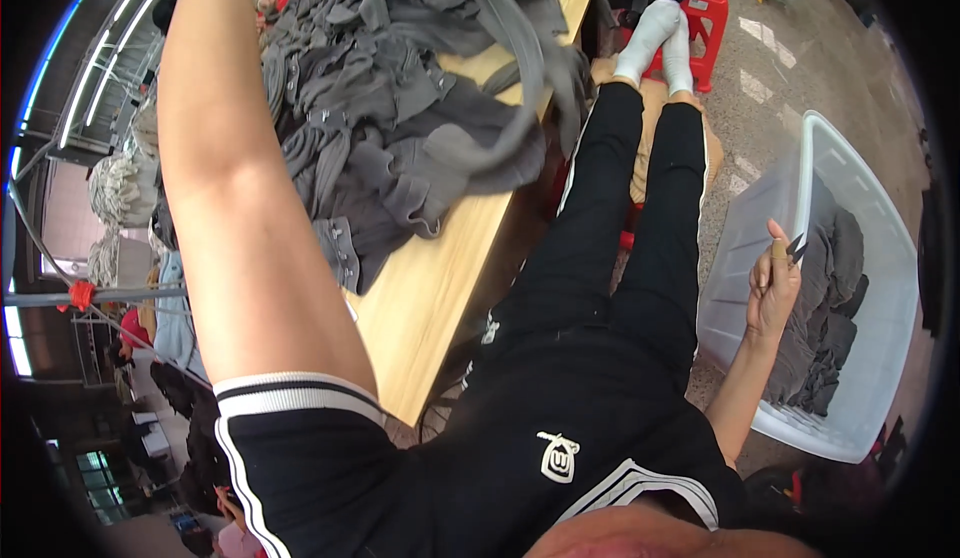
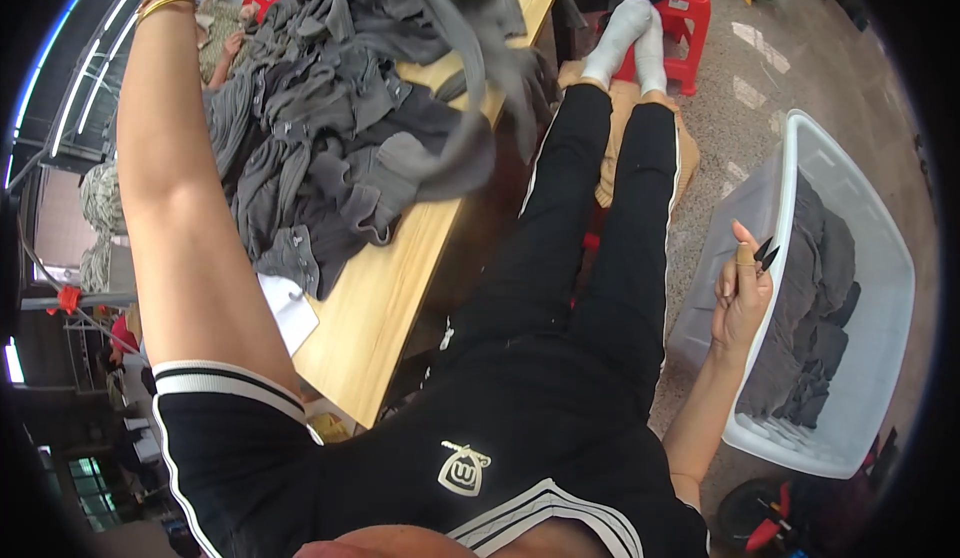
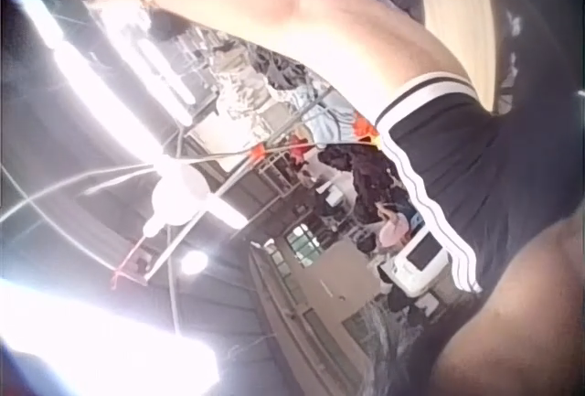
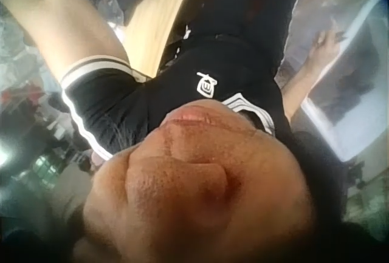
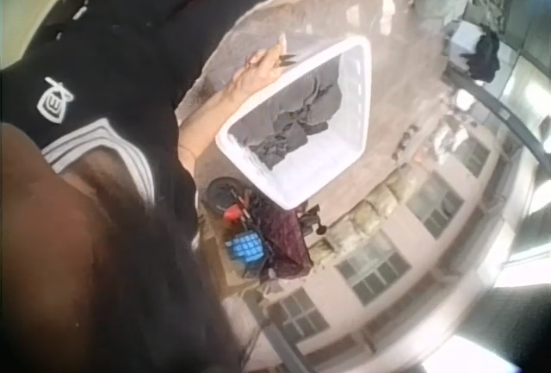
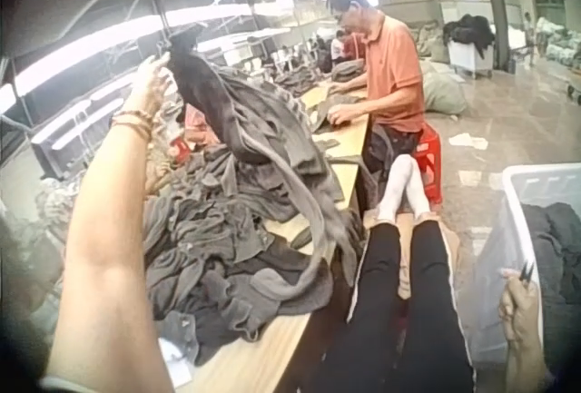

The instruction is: Inspecting pleated fabric garment pieces and trimming loose threads using thread clippers.

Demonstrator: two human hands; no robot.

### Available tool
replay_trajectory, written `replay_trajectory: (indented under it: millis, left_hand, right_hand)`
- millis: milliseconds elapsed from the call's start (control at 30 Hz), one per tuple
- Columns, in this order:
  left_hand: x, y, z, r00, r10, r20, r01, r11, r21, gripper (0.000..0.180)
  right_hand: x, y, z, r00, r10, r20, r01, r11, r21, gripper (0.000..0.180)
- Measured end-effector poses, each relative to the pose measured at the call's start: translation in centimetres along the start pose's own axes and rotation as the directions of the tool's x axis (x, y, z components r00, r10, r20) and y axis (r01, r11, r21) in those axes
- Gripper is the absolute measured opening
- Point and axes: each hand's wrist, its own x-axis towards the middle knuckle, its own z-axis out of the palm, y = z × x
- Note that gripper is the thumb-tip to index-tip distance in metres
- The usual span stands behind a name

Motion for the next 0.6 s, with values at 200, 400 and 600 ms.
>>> replay_trajectory:
  millis: [200, 400, 600]
  left_hand:
    - [-4.0, -12.3, -14.2, 0.933, -0.333, 0.134, 0.311, 0.937, 0.16, 0.022]
    - [-19.5, -19.2, -23.0, 0.753, -0.238, 0.613, -0.397, 0.579, 0.712, 0.047]
    - [-24.2, -19.2, -22.9, 0.672, -0.131, 0.729, -0.735, 0.004, 0.678, 0.026]
  right_hand:
    - [-1.6, 1.4, 2.3, 0.953, 0.002, 0.302, -0.058, 0.982, 0.179, 0.03]
    - [-3.7, -6.4, 12.0, 0.377, -0.575, 0.726, 0.023, 0.789, 0.613, 0.045]
    - [-5.1, -12.8, 17.6, 0.063, -0.676, 0.734, -0.086, 0.729, 0.679, 0.007]
